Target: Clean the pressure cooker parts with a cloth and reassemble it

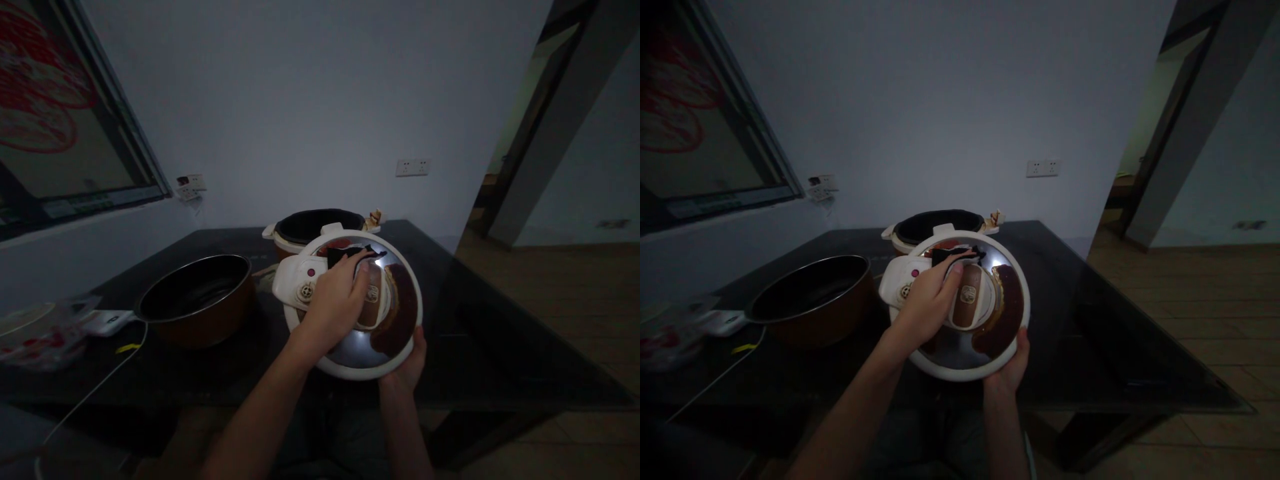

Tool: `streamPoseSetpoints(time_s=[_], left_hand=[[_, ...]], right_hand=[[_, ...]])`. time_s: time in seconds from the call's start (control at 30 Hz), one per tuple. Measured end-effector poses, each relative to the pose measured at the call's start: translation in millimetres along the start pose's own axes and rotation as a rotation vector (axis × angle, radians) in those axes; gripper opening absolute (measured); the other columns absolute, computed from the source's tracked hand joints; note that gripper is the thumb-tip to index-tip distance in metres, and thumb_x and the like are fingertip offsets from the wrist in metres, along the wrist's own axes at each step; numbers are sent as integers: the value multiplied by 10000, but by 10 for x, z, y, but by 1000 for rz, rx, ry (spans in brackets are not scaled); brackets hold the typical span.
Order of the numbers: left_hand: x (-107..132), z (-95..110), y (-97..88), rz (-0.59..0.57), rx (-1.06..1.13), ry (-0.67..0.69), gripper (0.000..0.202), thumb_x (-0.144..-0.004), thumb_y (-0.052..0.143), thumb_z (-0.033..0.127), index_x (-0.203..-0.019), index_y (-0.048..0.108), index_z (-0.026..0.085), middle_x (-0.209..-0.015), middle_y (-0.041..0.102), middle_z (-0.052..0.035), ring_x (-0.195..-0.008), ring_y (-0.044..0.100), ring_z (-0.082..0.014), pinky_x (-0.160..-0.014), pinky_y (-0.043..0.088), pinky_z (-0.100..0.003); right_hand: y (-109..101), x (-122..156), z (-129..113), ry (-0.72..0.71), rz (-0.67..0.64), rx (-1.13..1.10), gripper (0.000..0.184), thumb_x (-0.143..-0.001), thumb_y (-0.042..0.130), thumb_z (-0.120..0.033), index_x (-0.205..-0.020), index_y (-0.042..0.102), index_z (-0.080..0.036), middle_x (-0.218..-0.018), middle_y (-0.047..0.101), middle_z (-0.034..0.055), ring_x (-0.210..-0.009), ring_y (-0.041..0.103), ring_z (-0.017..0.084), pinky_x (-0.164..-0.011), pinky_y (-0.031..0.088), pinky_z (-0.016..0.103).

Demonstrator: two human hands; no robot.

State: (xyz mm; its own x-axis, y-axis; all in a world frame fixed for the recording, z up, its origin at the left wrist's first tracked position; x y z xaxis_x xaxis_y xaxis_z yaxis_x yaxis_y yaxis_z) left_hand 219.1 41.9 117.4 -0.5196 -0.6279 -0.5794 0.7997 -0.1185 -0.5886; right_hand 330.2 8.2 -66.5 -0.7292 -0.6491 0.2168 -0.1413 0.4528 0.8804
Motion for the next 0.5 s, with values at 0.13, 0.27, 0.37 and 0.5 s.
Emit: streamPoseSetpoints(time_s=[0.13,0.27,0.37,0.5], left_hand=[[115,-46,43,77,43,17,398,-995,334,270,-1281,571,127,-1296,639,-102,-1243,561,-226,-1073,427,-423],[357,-70,127,90,-80,72,471,-1005,290,265,-1431,391,89,-1520,391,-144,-1430,312,-236,-1177,268,-471],[627,-105,215,107,-188,107,519,-1014,261,256,-1521,198,166,-1587,243,-117,-1461,212,-222,-1183,248,-497],[978,-182,370,94,-338,119,632,-998,284,226,-1547,-28,204,-1615,50,-108,-1473,97,-254,-1161,289,-522]], right_hand=[[-4,28,-3,-1,30,-1,357,-780,620,-454,-1045,700,-229,-966,758,-2,-1034,664,198,-1033,437,397],[39,59,-12,19,-20,-30,379,-781,614,-460,-1072,697,-231,-1034,748,13,-1086,645,213,-1069,404,433],[34,44,-3,71,-41,-54,395,-773,615,-464,-1074,698,-221,-1020,751,27,-1073,649,228,-1070,397,461],[-26,-2,16,71,-47,-47,384,-753,633,-469,-1034,708,-219,-969,757,29,-1031,665,234,-1053,414,468]])
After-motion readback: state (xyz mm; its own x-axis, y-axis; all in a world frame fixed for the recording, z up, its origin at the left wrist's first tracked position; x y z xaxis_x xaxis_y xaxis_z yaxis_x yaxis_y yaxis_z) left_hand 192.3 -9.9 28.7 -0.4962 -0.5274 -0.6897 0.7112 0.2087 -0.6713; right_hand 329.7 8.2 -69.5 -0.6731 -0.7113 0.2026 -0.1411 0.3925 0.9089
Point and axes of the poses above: each hand's wrist, its own x-axis away from the middle knuckle, its own y-axis out of the palm, z = x × y, the point moved 3 cm from there along -x, towards the middle knuckle
